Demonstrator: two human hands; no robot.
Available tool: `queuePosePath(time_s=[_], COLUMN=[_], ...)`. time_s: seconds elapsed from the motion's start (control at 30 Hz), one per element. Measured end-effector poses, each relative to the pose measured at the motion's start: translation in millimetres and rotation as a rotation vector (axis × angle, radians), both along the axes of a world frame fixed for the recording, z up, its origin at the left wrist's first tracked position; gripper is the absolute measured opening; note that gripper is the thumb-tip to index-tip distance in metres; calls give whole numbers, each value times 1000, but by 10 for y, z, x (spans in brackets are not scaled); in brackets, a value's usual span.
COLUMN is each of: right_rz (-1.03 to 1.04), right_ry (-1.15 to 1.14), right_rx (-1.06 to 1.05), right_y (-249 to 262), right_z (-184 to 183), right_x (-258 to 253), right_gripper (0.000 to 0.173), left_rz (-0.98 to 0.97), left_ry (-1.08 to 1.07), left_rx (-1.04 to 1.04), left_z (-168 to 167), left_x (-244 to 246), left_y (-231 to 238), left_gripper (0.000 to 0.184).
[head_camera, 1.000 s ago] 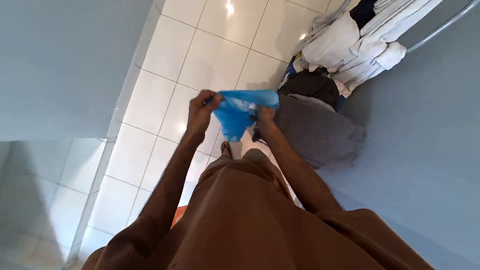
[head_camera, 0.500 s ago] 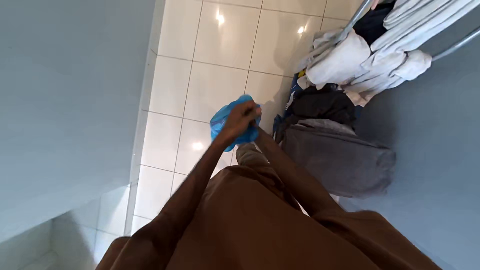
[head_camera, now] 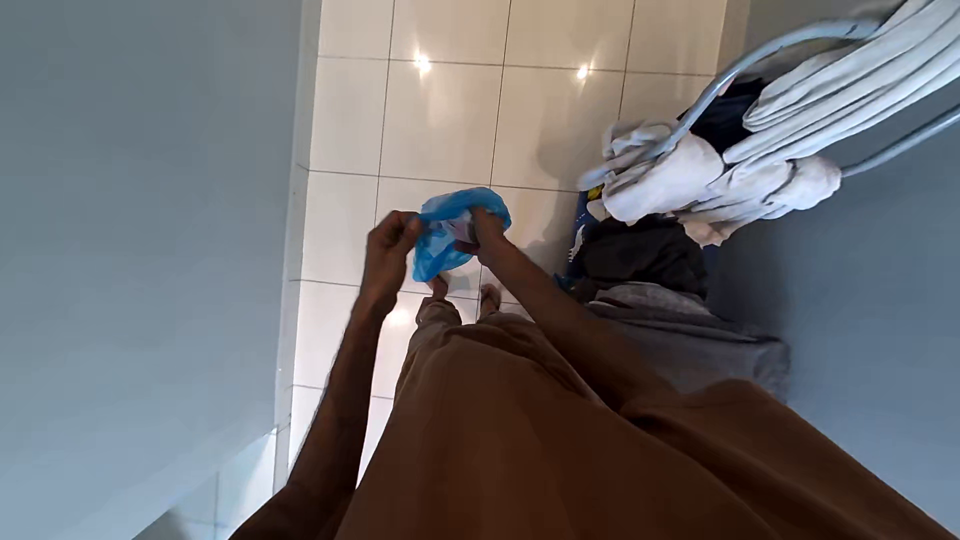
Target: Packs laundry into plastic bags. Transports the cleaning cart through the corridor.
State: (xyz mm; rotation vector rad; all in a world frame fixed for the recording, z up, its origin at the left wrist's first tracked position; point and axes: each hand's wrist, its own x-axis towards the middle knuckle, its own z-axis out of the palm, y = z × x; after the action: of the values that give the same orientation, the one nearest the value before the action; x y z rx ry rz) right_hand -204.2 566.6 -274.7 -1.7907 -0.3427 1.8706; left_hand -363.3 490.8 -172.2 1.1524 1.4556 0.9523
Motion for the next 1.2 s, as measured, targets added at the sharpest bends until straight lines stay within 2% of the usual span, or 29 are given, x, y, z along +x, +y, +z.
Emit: queuePosePath(time_s=[0.1, 0.13, 0.17, 0.23, 0.27, 0.3, 0.33, 0.37, 0.4, 0.5, 0.57, 0.7, 0.73, 0.8, 0.87, 1.03, 1.13, 1.17, 1.2], right_rz=[-237, -204, -68, 368, 468, 406, 228, 134, 128, 297, 349, 276, 207, 4, -86, 261, 480, 549, 626], right_ry=[278, 257, 144, -178, -334, -468, -497, -503, -537, -770, -836, -771, -693, -456, -279, -272, -424, -505, -619], right_rx=[-39, 20, 83, 96, 149, 223, 211, 172, 141, 172, 197, 260, 307, 453, 628, 896, 912, 904, 904], right_y=[414, 533, 663, 991, 1138, 1242, 1348, 1503, 1687, 2112, 2265, 2665, 2749, 2913, 3097, 3646, 4141, 4350, 4524], right_z=[42, 76, 208, 494, 402, 168, -12, -106, -135, -252, -397, -471, -476, -495, -561, -823, -592, -456, -331], right_x=[-80, -123, -133, -187, -278, -394, -484, -515, -508, -413, -285, -10, 54, 195, 378, 1090, 1623, 1788, 1934], right_gripper=[42, 36, 36, 43, 46, 53, 68, 82, 88, 82, 87, 89, 84, 62, 49, 80, 93, 94, 87], left_rz=[-118, -137, -145, -157, -154, -146, -140, -135, -126, -109, -111, -138, -147, -153, -128, -103, -186, -200, -191], left_ry=[-117, -191, -267, -348, -354, -360, -378, -414, -457, -518, -542, -597, -605, -602, -581, -494, -433, -409, -381], left_rx=[-29, 5, 60, 152, 189, 208, 198, 172, 142, 90, 96, 73, 63, 37, 13, 72, 147, 177, 190], left_z=[18, -7, -31, 53, 112, 143, 141, 115, 83, -14, -63, -47, -22, 54, 176, 724, 1141, 1247, 1323], left_x=[187, 231, 254, 219, 162, 80, -13, -96, -164, -239, -159, 237, 346, 554, 729, 931, 1038, 1092, 1129], left_y=[334, 533, 779, 1276, 1551, 1816, 2040, 2256, 2470, 3022, 3312, 3892, 4038, 4379, 4810, 5986, 6618, 6838, 7032], left_gripper=[22, 18, 15, 14, 14, 14, 15, 16, 16, 16, 16, 17, 18, 20, 20, 20, 23, 23, 22])
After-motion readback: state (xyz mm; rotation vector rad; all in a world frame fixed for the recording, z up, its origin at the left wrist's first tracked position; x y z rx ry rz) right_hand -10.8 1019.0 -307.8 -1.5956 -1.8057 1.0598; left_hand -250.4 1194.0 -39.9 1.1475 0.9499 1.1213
